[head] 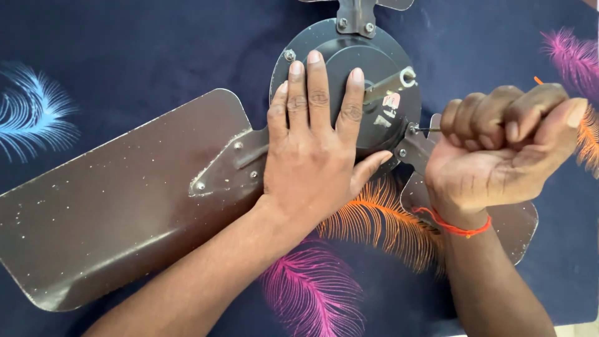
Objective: The person uses a screwdriver to loosen and remove screws securing the fan blades to the motor housing. They detach one blade and set it aside, then continue unscrewing the remaining blades.
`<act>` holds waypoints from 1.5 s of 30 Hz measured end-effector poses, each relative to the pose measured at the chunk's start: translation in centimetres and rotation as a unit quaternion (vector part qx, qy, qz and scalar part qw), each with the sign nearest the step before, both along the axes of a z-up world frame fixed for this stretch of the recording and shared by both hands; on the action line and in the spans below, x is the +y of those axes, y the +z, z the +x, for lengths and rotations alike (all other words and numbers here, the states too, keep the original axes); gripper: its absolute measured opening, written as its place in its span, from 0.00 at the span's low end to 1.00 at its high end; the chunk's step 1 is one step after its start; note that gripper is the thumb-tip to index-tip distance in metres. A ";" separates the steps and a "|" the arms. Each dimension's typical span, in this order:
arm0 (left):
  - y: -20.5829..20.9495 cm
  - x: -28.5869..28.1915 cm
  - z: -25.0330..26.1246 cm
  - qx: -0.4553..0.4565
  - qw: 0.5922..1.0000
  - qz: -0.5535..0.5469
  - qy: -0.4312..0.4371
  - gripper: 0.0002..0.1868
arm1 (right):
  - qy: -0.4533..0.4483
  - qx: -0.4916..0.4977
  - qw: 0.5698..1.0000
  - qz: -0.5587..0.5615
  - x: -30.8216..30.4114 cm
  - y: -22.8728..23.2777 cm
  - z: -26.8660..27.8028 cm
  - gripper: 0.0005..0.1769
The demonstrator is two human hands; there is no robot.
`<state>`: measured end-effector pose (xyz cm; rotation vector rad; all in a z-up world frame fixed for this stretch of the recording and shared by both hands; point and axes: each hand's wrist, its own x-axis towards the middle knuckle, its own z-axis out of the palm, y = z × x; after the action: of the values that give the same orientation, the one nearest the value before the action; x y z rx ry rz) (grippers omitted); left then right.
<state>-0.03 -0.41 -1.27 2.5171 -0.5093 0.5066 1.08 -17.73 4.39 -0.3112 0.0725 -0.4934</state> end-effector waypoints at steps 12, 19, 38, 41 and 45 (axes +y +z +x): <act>0.1 0.2 -0.1 -0.003 1.000 -0.001 -0.014 0.54 | 0.223 -0.040 0.839 -0.495 -7.4 -2.0 1.2 0.29; 0.0 0.2 -0.1 -0.010 1.000 0.004 -0.009 0.54 | 0.190 -0.050 0.858 -0.475 -6.7 -1.5 1.4 0.22; 0.2 -0.1 -0.1 -0.013 1.000 -0.016 0.014 0.54 | -0.195 -0.033 0.440 -0.876 -3.1 -1.6 -3.4 0.18; 0.1 0.0 0.0 -0.017 1.000 -0.010 0.009 0.53 | -0.189 -0.026 0.462 -0.866 -2.8 -1.7 -3.4 0.17; 0.0 0.0 0.0 -0.028 1.000 -0.010 0.010 0.53 | -0.139 -0.014 0.525 -0.840 -2.6 -0.9 -3.2 0.16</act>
<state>-0.08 -0.45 -1.25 2.4978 -0.4979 0.5877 -2.10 -20.29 3.46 -2.2787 -0.4625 -0.7625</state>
